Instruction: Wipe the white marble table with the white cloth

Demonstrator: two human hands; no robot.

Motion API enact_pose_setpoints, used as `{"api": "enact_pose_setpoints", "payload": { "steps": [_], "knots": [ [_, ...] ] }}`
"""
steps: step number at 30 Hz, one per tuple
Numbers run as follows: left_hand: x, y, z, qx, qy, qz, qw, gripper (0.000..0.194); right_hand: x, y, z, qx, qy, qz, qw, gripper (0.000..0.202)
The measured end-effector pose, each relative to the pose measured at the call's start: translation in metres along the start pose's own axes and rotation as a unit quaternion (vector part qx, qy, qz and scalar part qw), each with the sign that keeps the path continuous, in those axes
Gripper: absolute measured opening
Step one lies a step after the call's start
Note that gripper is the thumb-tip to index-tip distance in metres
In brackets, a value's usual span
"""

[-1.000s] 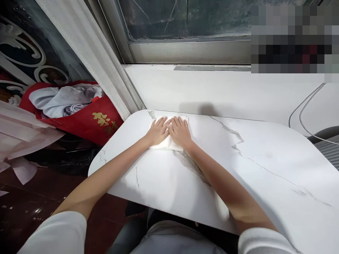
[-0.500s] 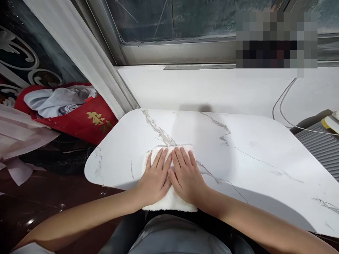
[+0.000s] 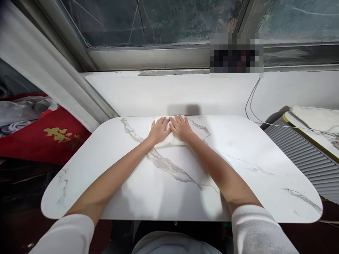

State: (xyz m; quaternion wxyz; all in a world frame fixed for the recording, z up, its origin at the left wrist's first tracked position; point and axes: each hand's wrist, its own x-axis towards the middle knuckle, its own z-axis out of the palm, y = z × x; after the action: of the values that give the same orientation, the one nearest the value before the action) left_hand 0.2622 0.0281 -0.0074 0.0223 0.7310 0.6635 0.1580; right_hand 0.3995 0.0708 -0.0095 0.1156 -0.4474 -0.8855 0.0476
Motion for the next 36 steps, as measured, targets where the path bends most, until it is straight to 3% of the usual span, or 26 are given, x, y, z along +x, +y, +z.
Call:
{"api": "enact_pose_setpoints", "payload": {
  "steps": [5, 8, 11, 16, 21, 24, 27, 29, 32, 34, 36],
  "knots": [
    [0.034, 0.007, 0.009, -0.02, 0.015, 0.01, 1.0, 0.043, 0.021, 0.026, 0.0, 0.01, 0.011, 0.03, 0.999, 0.052],
    [0.034, 0.01, 0.01, -0.02, 0.012, 0.011, 1.0, 0.044, 0.014, 0.026, 0.001, 0.0, 0.02, 0.032, 0.999, 0.053],
    [0.023, 0.022, 0.008, 0.004, -0.026, -0.001, 1.0, 0.05, -0.007, 0.024, 0.0, 0.003, 0.019, 0.03, 0.999, 0.054],
    [-0.021, 0.074, -0.003, 0.072, -0.116, -0.006, 0.991, 0.055, -0.076, 0.024, -0.009, 0.016, 0.018, 0.003, 1.0, 0.054],
    [-0.097, 0.127, -0.008, 0.097, -0.14, 0.088, 0.981, 0.056, -0.181, 0.016, -0.025, 0.034, 0.015, -0.011, 0.999, 0.053],
    [-0.135, 0.147, -0.012, 0.097, -0.161, 0.152, 0.97, 0.056, -0.238, 0.004, -0.037, 0.031, 0.002, 0.018, 0.999, 0.055],
    [-0.15, 0.156, -0.025, 0.095, -0.198, 0.198, 0.955, 0.064, -0.271, -0.005, -0.047, 0.03, -0.005, 0.068, 0.997, 0.058],
    [-0.149, 0.156, -0.035, 0.085, -0.231, 0.216, 0.945, 0.068, -0.275, -0.006, -0.053, 0.055, -0.028, 0.099, 0.993, 0.059],
    [-0.136, 0.152, -0.045, 0.079, -0.295, 0.223, 0.926, 0.069, -0.256, 0.001, -0.056, 0.098, -0.086, 0.134, 0.982, 0.06],
    [-0.12, 0.148, -0.042, 0.081, -0.31, 0.203, 0.925, 0.067, -0.231, 0.011, -0.054, 0.087, -0.098, 0.142, 0.981, 0.06],
    [-0.096, 0.142, -0.031, 0.078, -0.29, 0.171, 0.938, 0.065, -0.2, 0.027, -0.049, 0.047, -0.078, 0.145, 0.985, 0.059]
  ]
}}
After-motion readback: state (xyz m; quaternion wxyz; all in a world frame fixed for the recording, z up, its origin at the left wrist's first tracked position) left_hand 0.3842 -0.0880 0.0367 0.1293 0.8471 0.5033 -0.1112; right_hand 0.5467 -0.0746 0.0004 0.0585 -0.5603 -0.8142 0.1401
